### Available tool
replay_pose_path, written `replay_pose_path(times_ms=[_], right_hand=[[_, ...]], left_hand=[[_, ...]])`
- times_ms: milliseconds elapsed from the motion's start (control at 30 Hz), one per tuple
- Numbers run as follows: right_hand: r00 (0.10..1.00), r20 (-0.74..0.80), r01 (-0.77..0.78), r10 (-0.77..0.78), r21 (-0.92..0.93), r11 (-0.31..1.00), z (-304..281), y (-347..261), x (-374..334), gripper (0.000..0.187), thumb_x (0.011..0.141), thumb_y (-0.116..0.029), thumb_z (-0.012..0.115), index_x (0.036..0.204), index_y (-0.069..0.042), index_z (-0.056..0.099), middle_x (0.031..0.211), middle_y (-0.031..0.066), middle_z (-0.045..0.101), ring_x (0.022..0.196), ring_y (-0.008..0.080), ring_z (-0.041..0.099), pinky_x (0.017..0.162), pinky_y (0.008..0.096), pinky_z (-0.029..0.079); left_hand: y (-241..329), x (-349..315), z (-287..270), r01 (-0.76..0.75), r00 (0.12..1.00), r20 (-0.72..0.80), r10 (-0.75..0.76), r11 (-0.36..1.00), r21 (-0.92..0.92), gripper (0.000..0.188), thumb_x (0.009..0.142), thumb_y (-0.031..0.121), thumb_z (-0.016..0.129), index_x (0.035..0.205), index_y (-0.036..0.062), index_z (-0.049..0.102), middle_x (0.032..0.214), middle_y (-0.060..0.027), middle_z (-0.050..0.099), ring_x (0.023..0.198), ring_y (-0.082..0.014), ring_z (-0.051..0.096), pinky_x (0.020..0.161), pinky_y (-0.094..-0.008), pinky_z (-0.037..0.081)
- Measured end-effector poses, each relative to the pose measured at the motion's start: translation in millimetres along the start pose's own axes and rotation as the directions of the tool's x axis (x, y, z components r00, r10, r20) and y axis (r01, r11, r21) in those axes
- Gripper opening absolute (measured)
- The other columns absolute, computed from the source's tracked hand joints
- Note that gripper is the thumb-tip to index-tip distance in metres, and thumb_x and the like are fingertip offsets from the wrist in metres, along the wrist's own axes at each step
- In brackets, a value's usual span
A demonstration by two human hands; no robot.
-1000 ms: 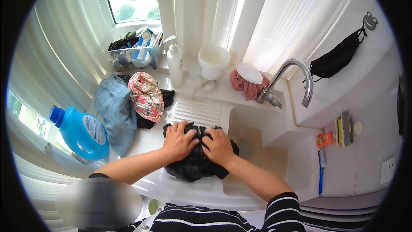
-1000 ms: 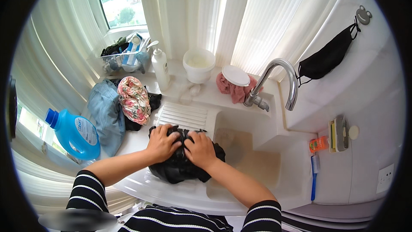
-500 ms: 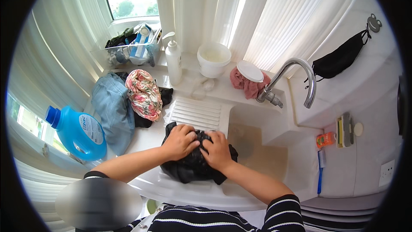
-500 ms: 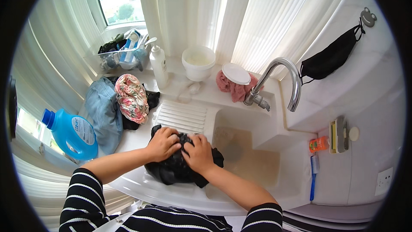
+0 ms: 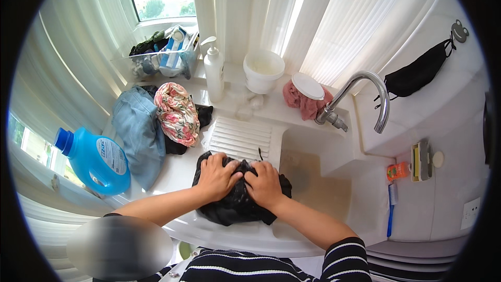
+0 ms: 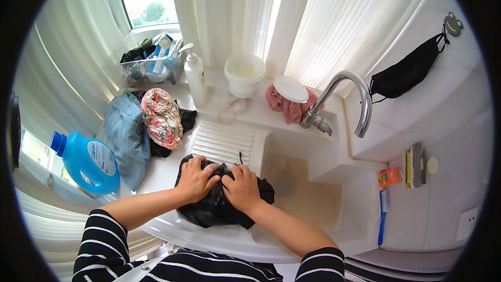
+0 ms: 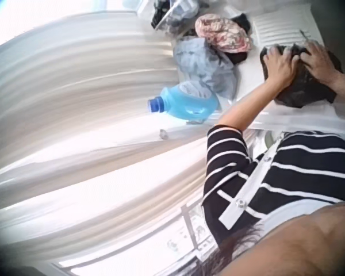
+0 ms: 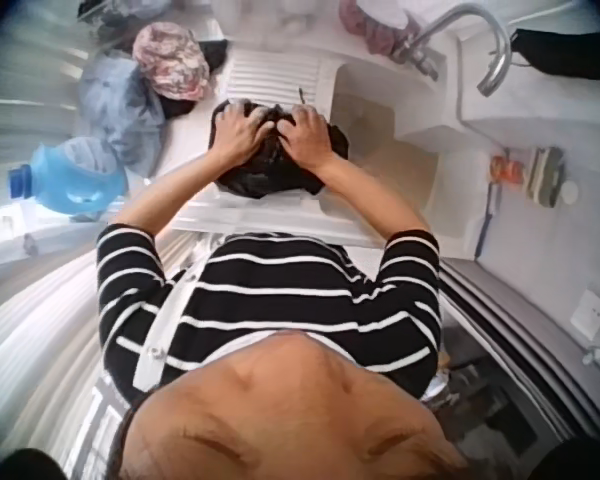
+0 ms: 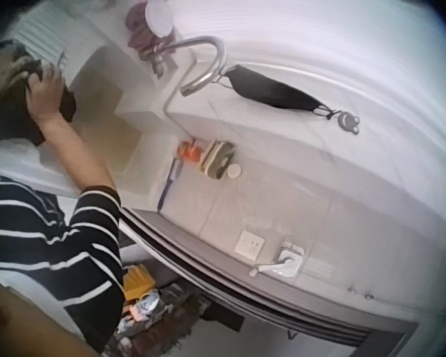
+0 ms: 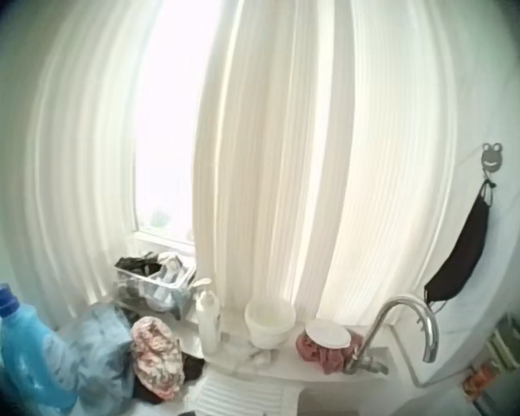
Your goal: The person hand washes a floral patterned cloth and a black garment in a sink. They scrub the items against a washboard, apply soap, and rinse them under running water. The person handles the clothes one at a time, wringing out excess water between steps.
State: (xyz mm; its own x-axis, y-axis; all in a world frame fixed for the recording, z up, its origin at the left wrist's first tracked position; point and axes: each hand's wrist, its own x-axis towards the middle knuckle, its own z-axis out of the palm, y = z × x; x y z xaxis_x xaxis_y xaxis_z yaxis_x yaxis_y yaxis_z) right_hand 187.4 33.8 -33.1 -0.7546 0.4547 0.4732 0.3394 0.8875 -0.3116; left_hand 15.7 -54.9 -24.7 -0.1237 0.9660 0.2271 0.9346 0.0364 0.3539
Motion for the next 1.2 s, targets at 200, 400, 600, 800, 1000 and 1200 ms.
replay_pose_path(times_ms=[200, 400, 600, 800, 1000, 1200], right_hand=[[0.960, 0.105, -0.238, 0.259, -0.173, 0.956, 42, 45, 72, 0.023, 0.094, -0.029, 0.054, 0.088, -0.007, 0.057, 0.093, 0.0123, 0.059, 0.088, 0.0318, 0.059, 0.068, 0.0444, 0.052], [0.993, -0.060, -0.110, 0.105, -0.097, 0.989, 25, 32, 55, 0.017, 0.087, -0.024, 0.063, 0.085, -0.009, 0.057, 0.088, 0.0100, 0.053, 0.082, 0.0313, 0.056, 0.067, 0.0416, 0.050], [0.986, 0.139, -0.103, 0.096, 0.041, 0.994, 17, 12, 21, 0.016, 0.083, -0.021, 0.064, 0.080, -0.008, 0.055, 0.087, 0.0111, 0.053, 0.079, 0.0307, 0.060, 0.062, 0.0424, 0.053], [0.905, 0.070, -0.404, 0.419, -0.167, 0.900, 37, 56, 94, 0.033, 0.092, -0.039, 0.057, 0.095, -0.007, 0.057, 0.101, 0.0135, 0.057, 0.095, 0.0338, 0.057, 0.076, 0.0455, 0.049], [0.713, 0.328, -0.684, 0.620, 0.133, 0.717, -39, 52, -12, 0.102, 0.075, -0.063, 0.071, 0.152, -0.016, 0.023, 0.149, 0.0318, 0.024, 0.140, 0.0446, 0.025, 0.112, 0.0536, 0.023], [0.532, 0.407, -0.735, 0.742, 0.658, 0.166, -21, 63, -56, 0.054, 0.081, -0.013, 0.070, 0.131, -0.003, 0.054, 0.116, 0.0122, 0.063, 0.103, 0.0250, 0.061, 0.082, 0.0351, 0.051]], left_hand=[[-34, 81, 31, 0.015, 0.996, -0.088, -0.013, 1.000, 0.016, 0.014, 0.092, 0.022, 0.054, 0.095, 0.0086, 0.055, 0.087, -0.0167, 0.055, 0.081, -0.0372, 0.061, 0.065, -0.0484, 0.050], [-23, 74, 14, -0.033, 0.990, -0.138, 0.027, 0.999, -0.042, 0.020, 0.089, 0.026, 0.061, 0.098, 0.0086, 0.063, 0.098, -0.0154, 0.057, 0.092, -0.0362, 0.057, 0.077, -0.0476, 0.046], [-14, 16, 21, -0.128, 0.991, -0.051, 0.123, 0.985, -0.119, 0.017, 0.087, 0.023, 0.062, 0.090, 0.0064, 0.057, 0.097, -0.0146, 0.054, 0.090, -0.0364, 0.056, 0.073, -0.0459, 0.046], [-38, 116, 30, 0.102, 0.995, -0.013, -0.101, 0.993, 0.060, 0.025, 0.094, 0.031, 0.051, 0.101, 0.0072, 0.059, 0.098, -0.0172, 0.060, 0.095, -0.0378, 0.058, 0.079, -0.0500, 0.048], [-20, 37, -35, 0.255, 0.921, 0.325, -0.215, 0.963, -0.085, 0.073, 0.081, 0.071, 0.055, 0.142, 0.0321, 0.046, 0.152, -0.0219, 0.026, 0.138, -0.0485, 0.021, 0.102, -0.0728, 0.021], [-2, 26, -4, 0.193, 0.981, 0.057, -0.188, 0.977, -0.089, 0.071, 0.070, 0.052, 0.073, 0.132, 0.0232, 0.055, 0.137, -0.0239, 0.040, 0.127, -0.0446, 0.036, 0.102, -0.0571, 0.034]])
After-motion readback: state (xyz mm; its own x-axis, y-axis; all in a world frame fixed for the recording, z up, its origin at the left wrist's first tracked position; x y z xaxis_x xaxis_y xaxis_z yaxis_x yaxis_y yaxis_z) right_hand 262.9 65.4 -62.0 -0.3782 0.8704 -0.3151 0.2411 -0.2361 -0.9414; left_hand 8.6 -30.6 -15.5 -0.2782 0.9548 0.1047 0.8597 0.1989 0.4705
